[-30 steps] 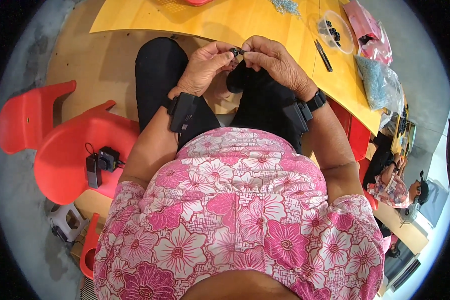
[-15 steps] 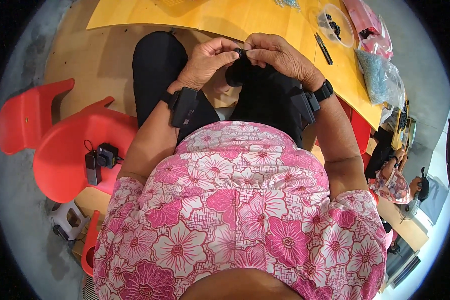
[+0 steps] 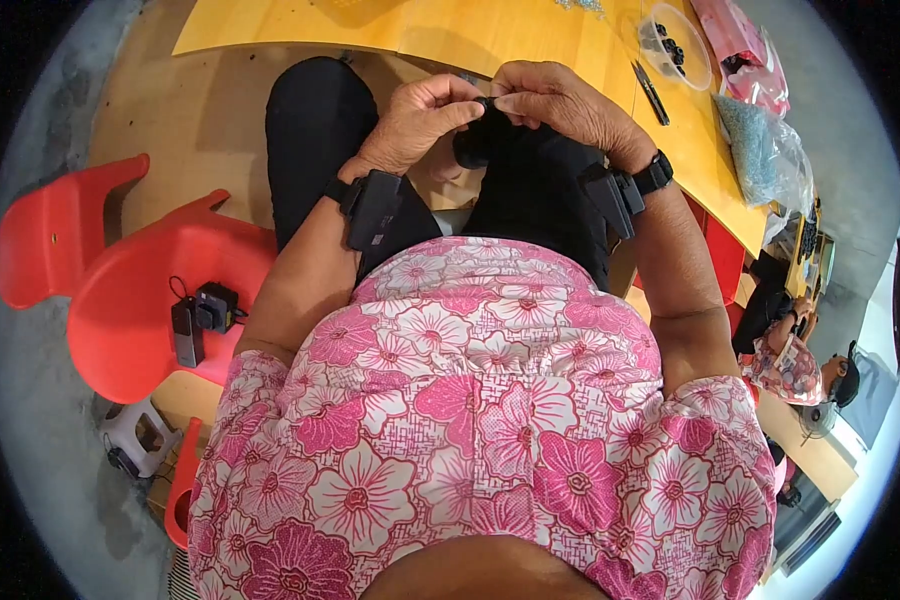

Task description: The person assembles components by picking up black plastic pieces from a basket and inserting small pins into them by hand.

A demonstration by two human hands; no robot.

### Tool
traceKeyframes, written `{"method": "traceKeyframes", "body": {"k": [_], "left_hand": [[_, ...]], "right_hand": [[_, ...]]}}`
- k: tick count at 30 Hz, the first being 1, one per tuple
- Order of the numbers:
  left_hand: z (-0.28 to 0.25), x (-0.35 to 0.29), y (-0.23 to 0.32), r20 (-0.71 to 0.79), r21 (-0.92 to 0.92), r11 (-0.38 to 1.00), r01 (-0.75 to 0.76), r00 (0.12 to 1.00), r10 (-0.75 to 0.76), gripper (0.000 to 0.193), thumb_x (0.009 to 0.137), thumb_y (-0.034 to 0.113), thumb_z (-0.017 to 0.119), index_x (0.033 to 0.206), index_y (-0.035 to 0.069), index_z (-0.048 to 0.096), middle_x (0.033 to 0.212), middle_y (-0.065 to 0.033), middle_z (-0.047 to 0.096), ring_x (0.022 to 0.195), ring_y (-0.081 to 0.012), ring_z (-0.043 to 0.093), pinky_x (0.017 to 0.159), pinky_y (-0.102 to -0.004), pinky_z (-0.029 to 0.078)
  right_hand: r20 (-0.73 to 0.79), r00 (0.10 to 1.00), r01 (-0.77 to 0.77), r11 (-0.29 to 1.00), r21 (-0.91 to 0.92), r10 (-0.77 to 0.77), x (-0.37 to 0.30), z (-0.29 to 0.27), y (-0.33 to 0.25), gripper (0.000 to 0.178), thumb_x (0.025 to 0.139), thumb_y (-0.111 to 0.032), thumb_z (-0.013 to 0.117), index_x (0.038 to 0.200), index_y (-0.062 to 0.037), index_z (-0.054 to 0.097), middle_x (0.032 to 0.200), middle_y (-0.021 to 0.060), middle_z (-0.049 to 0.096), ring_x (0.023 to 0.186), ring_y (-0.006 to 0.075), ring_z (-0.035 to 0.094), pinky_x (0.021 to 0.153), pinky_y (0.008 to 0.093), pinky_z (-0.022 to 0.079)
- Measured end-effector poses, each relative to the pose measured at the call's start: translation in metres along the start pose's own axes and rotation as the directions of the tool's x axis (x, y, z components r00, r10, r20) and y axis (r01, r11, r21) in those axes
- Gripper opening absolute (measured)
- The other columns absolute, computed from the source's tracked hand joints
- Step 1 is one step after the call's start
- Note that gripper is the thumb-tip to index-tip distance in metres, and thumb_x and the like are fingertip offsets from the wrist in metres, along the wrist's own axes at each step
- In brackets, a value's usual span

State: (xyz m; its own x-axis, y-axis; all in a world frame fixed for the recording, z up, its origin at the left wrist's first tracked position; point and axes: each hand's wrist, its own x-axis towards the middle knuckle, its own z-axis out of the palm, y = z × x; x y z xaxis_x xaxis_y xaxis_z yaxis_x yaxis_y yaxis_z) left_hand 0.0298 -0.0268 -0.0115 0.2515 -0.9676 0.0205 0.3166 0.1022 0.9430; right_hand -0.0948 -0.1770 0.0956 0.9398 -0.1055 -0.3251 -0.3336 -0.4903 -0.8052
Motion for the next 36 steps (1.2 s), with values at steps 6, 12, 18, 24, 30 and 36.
{"method": "traceKeyframes", "body": {"k": [6, 12, 18, 24, 30, 36], "left_hand": [[-0.002, -0.002, 0.0, -0.017, -0.051, 0.999, 0.007, 1.0, -0.008, 0.015, 0.086, 0.012, 0.061, 0.099, 0.004, 0.063, 0.086, 0.0017, 0.06, 0.078, -0.0076, 0.052, 0.073, -0.0221, 0.043], [-0.002, -0.002, 0.001, -0.02, -0.055, 0.998, 0.002, 1.0, -0.003, 0.017, 0.087, 0.014, 0.061, 0.101, 0.004, 0.062, 0.088, 0.0008, 0.06, 0.079, -0.0076, 0.052, 0.073, -0.0222, 0.044], [-0.002, -0.002, 0.001, -0.03, -0.066, 0.998, -0.012, 0.999, 0.01, 0.019, 0.088, 0.015, 0.06, 0.103, 0.004, 0.061, 0.086, 0.0014, 0.059, 0.078, -0.0069, 0.053, 0.071, -0.0211, 0.044], [0.005, -0.004, 0.009, -0.084, -0.086, 0.996, 0.014, 0.996, -0.021, 0.02, 0.089, 0.018, 0.059, 0.104, 0.005, 0.061, 0.085, 0.0032, 0.058, 0.074, -0.0048, 0.052, 0.065, -0.0189, 0.042], [0.003, -0.003, 0.003, -0.076, -0.119, 0.993, -0.002, 0.997, -0.007, 0.023, 0.089, 0.023, 0.06, 0.104, 0.006, 0.061, 0.084, 0.0035, 0.058, 0.072, -0.0043, 0.051, 0.062, -0.0177, 0.04], [0.005, -0.002, 0.004, -0.095, -0.111, 0.994, 0.004, 0.995, -0.014, 0.024, 0.089, 0.026, 0.059, 0.105, 0.007, 0.061, 0.082, 0.004, 0.058, 0.072, -0.0044, 0.051, 0.061, -0.0175, 0.039]], "right_hand": [[-0.079, 0.996, -0.017, 0.989, 0.145, 0.029, 0.0, 0.011, 0.006, 0.015, 0.088, -0.018, 0.056, 0.089, -0.0032, 0.058, 0.073, -0.0004, 0.055, 0.066, 0.0084, 0.052, 0.063, 0.0222, 0.045], [-0.189, 0.982, 0.042, 0.976, 0.212, -0.001, 0.001, 0.018, 0.006, 0.011, 0.087, -0.012, 0.059, 0.09, -0.0015, 0.059, 0.074, -0.0009, 0.057, 0.065, 0.0068, 0.053, 0.062, 0.0205, 0.045], [-0.322, 0.947, 0.061, 0.969, 0.24, 0.021, 0.0, 0.031, 0.007, 0.013, 0.086, -0.01, 0.059, 0.092, 0.0015, 0.06, 0.074, 0.0003, 0.061, 0.065, 0.007, 0.055, 0.063, 0.0209, 0.048], [-0.45, 0.892, 0.113, 0.981, 0.159, -0.03, -0.001, 0.044, 0.007, 0.012, 0.087, -0.008, 0.057, 0.093, 0.0021, 0.059, 0.074, 0.0036, 0.061, 0.064, 0.0086, 0.058, 0.062, 0.0225, 0.049], [-0.427, 0.893, 0.142, 0.989, -0.038, -0.145, -0.004, 0.044, 0.005, 0.013, 0.094, -0.011, 0.047, 0.101, -0.0002, 0.051, 0.075, 0.0042, 0.058, 0.065, 0.0093, 0.055, 0.063, 0.022, 0.047], [-0.388, 0.914, 0.119, 0.993, -0.016, -0.116, -0.005, 0.041, 0.006, 0.013, 0.095, -0.011, 0.044, 0.101, -0.0016, 0.049, 0.074, 0.0047, 0.057, 0.064, 0.0104, 0.053, 0.062, 0.0233, 0.046]]}}
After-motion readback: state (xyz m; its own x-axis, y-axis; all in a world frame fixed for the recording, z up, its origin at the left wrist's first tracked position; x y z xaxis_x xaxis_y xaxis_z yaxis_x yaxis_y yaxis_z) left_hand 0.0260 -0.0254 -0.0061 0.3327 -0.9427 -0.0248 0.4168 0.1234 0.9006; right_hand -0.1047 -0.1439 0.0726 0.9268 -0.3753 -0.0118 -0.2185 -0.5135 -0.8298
